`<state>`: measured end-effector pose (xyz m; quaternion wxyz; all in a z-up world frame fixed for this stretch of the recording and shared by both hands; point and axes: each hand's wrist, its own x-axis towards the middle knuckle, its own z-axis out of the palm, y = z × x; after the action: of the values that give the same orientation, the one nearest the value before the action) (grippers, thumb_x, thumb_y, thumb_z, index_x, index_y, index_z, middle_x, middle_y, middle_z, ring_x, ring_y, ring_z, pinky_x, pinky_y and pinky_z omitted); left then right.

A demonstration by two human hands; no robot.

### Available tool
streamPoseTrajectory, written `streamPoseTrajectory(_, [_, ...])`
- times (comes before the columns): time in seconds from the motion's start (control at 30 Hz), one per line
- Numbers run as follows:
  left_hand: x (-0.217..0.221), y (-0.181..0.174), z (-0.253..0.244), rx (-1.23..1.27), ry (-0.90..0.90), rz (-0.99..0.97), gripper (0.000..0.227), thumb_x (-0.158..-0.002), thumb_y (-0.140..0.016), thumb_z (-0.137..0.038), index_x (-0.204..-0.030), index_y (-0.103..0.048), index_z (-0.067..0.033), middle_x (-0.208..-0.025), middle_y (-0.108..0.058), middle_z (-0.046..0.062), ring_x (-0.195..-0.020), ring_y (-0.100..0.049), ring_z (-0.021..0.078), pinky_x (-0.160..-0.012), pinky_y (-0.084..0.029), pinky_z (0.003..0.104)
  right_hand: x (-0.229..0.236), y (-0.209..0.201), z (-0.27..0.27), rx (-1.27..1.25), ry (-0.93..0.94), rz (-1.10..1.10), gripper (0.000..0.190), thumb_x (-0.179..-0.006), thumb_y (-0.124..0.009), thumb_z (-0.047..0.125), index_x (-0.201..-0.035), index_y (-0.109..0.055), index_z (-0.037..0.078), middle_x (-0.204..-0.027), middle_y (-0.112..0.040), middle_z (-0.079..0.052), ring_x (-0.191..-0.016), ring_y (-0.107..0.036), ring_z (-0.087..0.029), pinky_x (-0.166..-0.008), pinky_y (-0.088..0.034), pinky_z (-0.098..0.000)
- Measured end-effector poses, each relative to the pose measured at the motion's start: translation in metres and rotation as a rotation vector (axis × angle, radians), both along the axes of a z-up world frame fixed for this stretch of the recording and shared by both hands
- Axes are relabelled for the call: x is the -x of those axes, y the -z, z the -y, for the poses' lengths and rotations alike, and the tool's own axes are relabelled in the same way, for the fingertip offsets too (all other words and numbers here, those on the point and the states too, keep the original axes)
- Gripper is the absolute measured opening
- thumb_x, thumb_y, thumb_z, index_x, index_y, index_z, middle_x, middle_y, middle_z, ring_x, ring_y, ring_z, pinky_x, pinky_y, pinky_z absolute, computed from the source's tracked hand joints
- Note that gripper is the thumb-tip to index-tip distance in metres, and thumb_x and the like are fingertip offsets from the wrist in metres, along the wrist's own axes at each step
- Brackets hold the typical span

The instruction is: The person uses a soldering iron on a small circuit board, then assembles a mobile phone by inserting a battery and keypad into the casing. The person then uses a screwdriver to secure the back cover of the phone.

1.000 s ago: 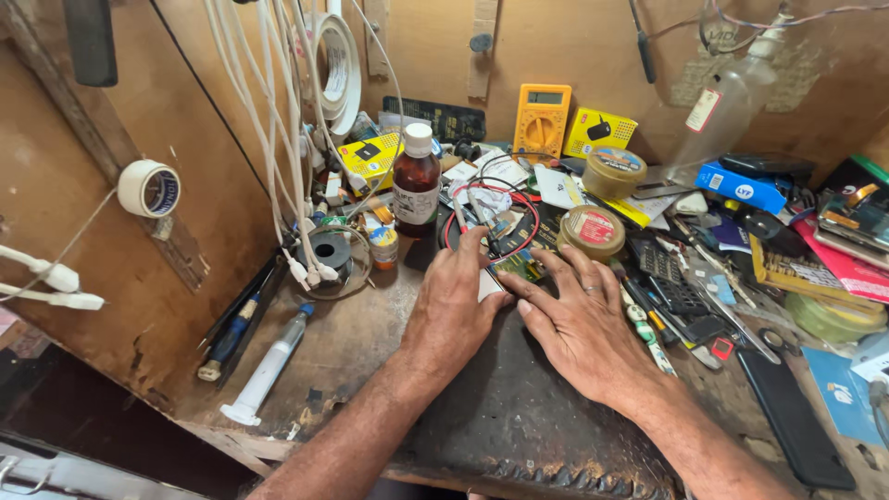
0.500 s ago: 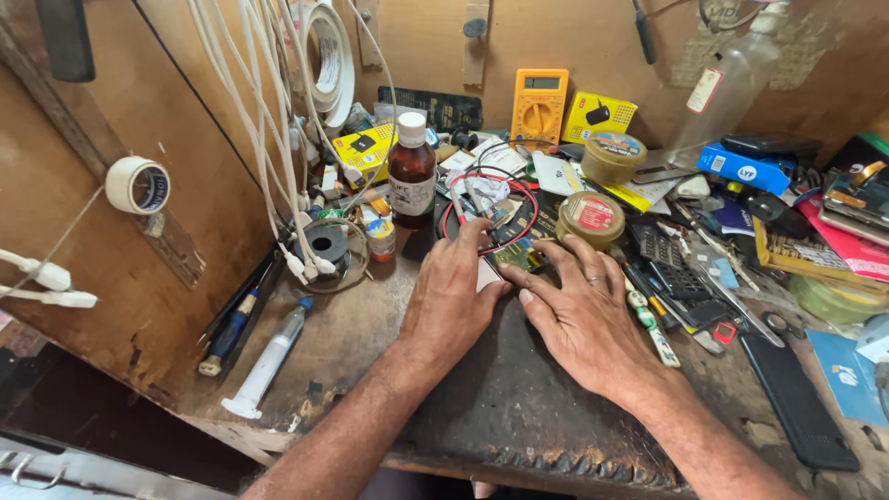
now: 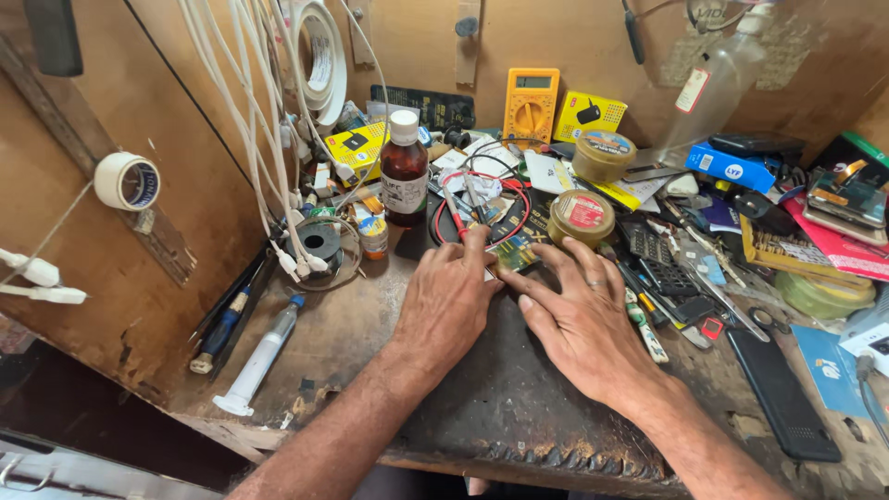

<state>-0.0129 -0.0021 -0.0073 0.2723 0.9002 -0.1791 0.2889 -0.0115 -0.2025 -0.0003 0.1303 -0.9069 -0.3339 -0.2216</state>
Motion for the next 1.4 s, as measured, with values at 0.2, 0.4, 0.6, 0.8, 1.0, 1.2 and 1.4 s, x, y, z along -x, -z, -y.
streamPoseTrajectory(0.2, [-0.001, 0.003, 0.001, -0.005, 0.006, -0.013, 0.051, -0.089, -0.074, -0.013, -0.129, -0.047, 0.0026, -0.099, -0.074, 0.014, -0.098, -0.065, 0.0372, -0.086, -0.048, 0.048, -0.011, -0.007, 0.007, -0.236, -0.047, -0.092, 0.043, -0.104, -0.052, 0.029, -0.145, -0.059, 0.018, -0.147, -0.059, 0.000, -0.150, -0.040, -0.033, -0.122, -0.027, -0.0492])
streamPoseTrajectory(0.4, [0.002, -0.002, 0.001, 0.006, -0.018, 0.005, 0.055, -0.086, -0.075, -0.013, -0.131, -0.048, 0.0019, -0.097, -0.069, 0.022, -0.094, -0.063, 0.0399, -0.084, -0.048, 0.049, -0.017, -0.013, -0.008, -0.179, -0.018, -0.243, 0.065, -0.100, -0.050, 0.033, -0.158, -0.035, 0.008, -0.160, -0.036, -0.021, -0.144, -0.035, -0.040, -0.116, -0.024, -0.0518])
streamPoseTrajectory(0.6, [0.006, -0.003, -0.001, 0.062, 0.004, -0.057, 0.062, -0.086, -0.075, -0.009, -0.139, -0.044, 0.0008, -0.101, -0.066, 0.022, -0.097, -0.061, 0.0412, -0.086, -0.048, 0.050, -0.006, -0.013, -0.006, -0.007, -0.051, -0.106, 0.066, -0.100, -0.049, 0.036, -0.156, -0.034, 0.004, -0.160, -0.038, -0.021, -0.145, -0.035, -0.039, -0.118, -0.023, -0.0527])
streamPoseTrajectory(0.8, [0.016, -0.010, -0.009, 0.127, -0.037, -0.032, 0.069, -0.078, -0.080, -0.007, -0.137, -0.046, -0.0003, -0.101, -0.064, 0.022, -0.095, -0.060, 0.0417, -0.083, -0.047, 0.053, -0.001, -0.014, -0.009, 0.053, -0.058, -0.030, 0.064, -0.101, -0.047, 0.035, -0.156, -0.036, 0.004, -0.157, -0.041, -0.019, -0.146, -0.034, -0.035, -0.117, -0.022, -0.0544])
streamPoseTrajectory(1.0, [0.028, -0.015, -0.013, 0.045, -0.118, -0.068, 0.064, -0.076, -0.081, -0.008, -0.130, -0.047, 0.0029, -0.102, -0.064, 0.023, -0.094, -0.060, 0.0425, -0.081, -0.049, 0.052, 0.001, -0.013, -0.010, 0.028, -0.067, -0.057, 0.062, -0.101, -0.046, 0.034, -0.155, -0.038, 0.004, -0.155, -0.044, -0.016, -0.148, -0.033, -0.030, -0.118, -0.021, -0.0557])
streamPoseTrajectory(1.2, [0.027, -0.025, -0.012, -0.005, -0.197, -0.239, 0.059, -0.078, -0.081, -0.011, -0.124, -0.046, 0.0025, -0.098, -0.064, 0.024, -0.095, -0.062, 0.0431, -0.081, -0.051, 0.053, -0.001, -0.012, -0.009, 0.032, -0.083, -0.054, 0.055, -0.103, -0.043, 0.035, -0.151, -0.045, 0.008, -0.159, -0.040, -0.016, -0.150, -0.030, -0.030, -0.119, -0.018, -0.0563])
streamPoseTrajectory(1.4, [0.019, -0.035, -0.016, 0.125, -0.115, -0.033, 0.062, -0.070, -0.082, -0.006, -0.121, -0.049, 0.0048, -0.103, -0.062, 0.027, -0.096, -0.062, 0.0480, -0.082, -0.051, 0.053, -0.002, -0.010, -0.006, 0.040, -0.076, -0.074, 0.055, -0.104, -0.041, 0.037, -0.151, -0.046, 0.010, -0.161, -0.036, -0.017, -0.150, -0.029, -0.030, -0.119, -0.017, -0.0554])
